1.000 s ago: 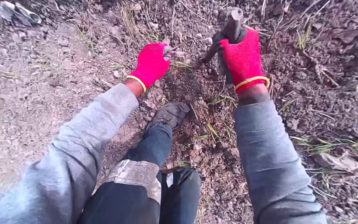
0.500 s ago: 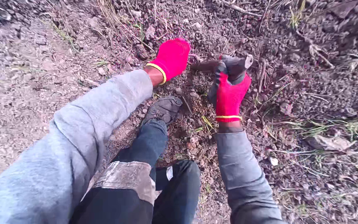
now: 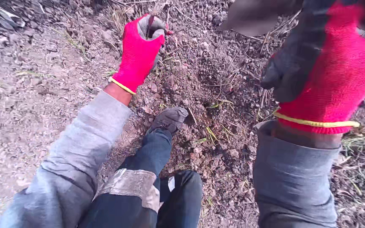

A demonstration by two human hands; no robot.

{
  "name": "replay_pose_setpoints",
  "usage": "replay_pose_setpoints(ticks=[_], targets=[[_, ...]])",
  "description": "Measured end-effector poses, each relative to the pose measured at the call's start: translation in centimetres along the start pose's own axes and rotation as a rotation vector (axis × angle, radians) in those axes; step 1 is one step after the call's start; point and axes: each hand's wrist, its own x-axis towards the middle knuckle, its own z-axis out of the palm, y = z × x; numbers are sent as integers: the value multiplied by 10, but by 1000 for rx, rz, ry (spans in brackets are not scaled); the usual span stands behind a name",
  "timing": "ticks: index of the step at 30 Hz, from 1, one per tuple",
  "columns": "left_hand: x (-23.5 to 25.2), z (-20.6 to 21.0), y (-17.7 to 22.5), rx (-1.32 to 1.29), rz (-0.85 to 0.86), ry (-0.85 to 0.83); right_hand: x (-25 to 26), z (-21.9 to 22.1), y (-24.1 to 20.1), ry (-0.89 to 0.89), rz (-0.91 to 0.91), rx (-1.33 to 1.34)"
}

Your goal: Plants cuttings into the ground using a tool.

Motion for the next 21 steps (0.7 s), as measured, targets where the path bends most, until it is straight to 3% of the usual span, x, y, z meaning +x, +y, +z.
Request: replay_pose_setpoints(ticks=[3,5,7,9,11,12,14,18,21], targets=[[13,-1,16,250,-16,-104,22,48,19,-25,45,-333],[29,10,33,411,35,-117,19,82,81,-165,256,-590],[40,34,50,568,77,-220,-1,90,126,-257,372,-619],[45,74,52,724,109,-451,-18,69,121,-197,321,-557],[22,117,29,772,90,-727,-53,33,85,-111,270,-438],[19,126,18,736,98,-747,-57,17,67,-71,237,-382],[5,117,3,597,124,-601,-69,-9,37,-25,217,-236],[2,51,3,521,82,-124,-77,-34,8,9,97,-144],[22,32,-13,658,-17,-73,-76,-35,7,45,107,-119]])
